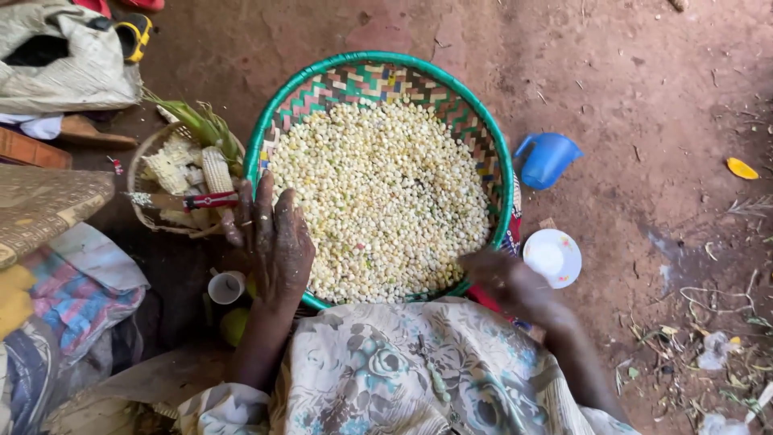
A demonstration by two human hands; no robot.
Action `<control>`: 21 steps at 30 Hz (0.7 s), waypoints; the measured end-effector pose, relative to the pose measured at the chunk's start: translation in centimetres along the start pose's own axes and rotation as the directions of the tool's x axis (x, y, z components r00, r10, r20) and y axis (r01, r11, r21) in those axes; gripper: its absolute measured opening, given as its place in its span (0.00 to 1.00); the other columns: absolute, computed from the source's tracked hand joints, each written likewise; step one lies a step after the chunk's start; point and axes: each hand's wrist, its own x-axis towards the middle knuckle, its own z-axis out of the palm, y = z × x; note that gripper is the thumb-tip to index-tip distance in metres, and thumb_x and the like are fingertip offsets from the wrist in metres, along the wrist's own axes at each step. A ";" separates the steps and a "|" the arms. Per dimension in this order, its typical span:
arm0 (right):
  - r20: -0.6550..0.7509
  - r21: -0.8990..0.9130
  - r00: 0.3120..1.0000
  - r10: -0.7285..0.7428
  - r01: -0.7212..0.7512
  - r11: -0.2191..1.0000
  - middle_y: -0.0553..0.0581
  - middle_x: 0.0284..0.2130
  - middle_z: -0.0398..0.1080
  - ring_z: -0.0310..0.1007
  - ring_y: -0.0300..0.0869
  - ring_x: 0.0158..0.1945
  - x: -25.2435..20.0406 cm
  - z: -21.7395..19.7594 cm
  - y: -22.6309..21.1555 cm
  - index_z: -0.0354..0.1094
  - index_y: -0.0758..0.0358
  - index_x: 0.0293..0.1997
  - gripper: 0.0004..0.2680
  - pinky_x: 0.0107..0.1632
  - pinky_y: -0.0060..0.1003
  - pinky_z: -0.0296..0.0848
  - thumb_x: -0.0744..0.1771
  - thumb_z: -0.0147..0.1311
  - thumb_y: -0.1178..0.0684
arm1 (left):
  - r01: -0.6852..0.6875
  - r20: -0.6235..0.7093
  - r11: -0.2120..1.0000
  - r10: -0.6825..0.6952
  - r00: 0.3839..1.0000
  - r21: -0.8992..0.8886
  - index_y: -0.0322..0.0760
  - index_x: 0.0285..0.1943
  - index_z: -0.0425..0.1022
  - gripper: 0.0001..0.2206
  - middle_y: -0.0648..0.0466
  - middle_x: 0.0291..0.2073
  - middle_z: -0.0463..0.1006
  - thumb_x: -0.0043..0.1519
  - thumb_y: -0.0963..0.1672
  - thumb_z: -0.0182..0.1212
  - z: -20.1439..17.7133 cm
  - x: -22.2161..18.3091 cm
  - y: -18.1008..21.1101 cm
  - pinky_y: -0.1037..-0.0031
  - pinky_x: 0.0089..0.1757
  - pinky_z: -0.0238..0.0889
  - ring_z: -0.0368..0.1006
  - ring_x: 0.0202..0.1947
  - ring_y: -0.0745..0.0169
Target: Scraping kernels off a corn cob and sorting through a basket of kernels to remove impurities.
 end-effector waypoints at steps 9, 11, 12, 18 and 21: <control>0.353 0.025 0.804 -0.478 0.503 0.864 0.79 0.47 0.76 0.77 0.72 0.51 11.4 9.7 1.2 0.71 0.72 0.58 0.12 0.49 0.64 0.77 0.73 0.46 0.55 | 0.032 0.086 0.999 -0.033 0.996 0.015 0.38 0.54 0.78 0.11 0.38 0.66 0.75 0.69 0.47 0.64 1.6 -1.9 -0.2 0.39 0.59 0.55 0.62 0.72 0.31; 0.316 0.008 0.816 -0.484 0.507 0.862 0.79 0.51 0.75 0.76 0.72 0.54 14.4 12.1 6.4 0.71 0.73 0.60 0.12 0.52 0.64 0.77 0.72 0.49 0.57 | 0.037 0.091 0.999 -0.038 0.995 0.018 0.38 0.54 0.78 0.11 0.39 0.66 0.75 0.69 0.47 0.63 1.5 -1.9 -0.2 0.40 0.59 0.54 0.62 0.72 0.31; 0.276 -0.007 0.830 -0.485 0.507 0.862 0.79 0.55 0.74 0.74 0.72 0.57 16.0 13.3 9.0 0.71 0.74 0.62 0.13 0.55 0.64 0.77 0.70 0.51 0.59 | 0.040 0.100 0.999 -0.041 0.994 0.018 0.38 0.54 0.78 0.11 0.39 0.66 0.75 0.69 0.48 0.63 1.5 -1.9 -0.3 0.40 0.60 0.53 0.62 0.72 0.32; -0.130 -0.169 0.949 -0.288 0.265 0.949 0.71 0.67 0.66 0.66 0.62 0.69 18.5 6.7 11.0 0.59 0.64 0.75 0.20 0.70 0.56 0.67 0.71 0.53 0.59 | 0.053 0.110 0.999 -0.051 0.993 -0.012 0.38 0.53 0.78 0.11 0.40 0.65 0.75 0.71 0.48 0.59 1.3 -1.9 -1.0 0.41 0.60 0.55 0.64 0.72 0.33; -0.129 -0.158 0.985 -0.112 0.091 0.983 0.67 0.76 0.52 0.52 0.66 0.76 14.4 4.5 9.4 0.43 0.56 0.83 0.22 0.73 0.63 0.57 0.75 0.40 0.58 | 0.079 0.104 0.996 -0.075 0.992 -0.042 0.39 0.54 0.77 0.11 0.41 0.66 0.75 0.71 0.48 0.58 2.0 -2.4 -1.1 0.40 0.61 0.54 0.63 0.73 0.33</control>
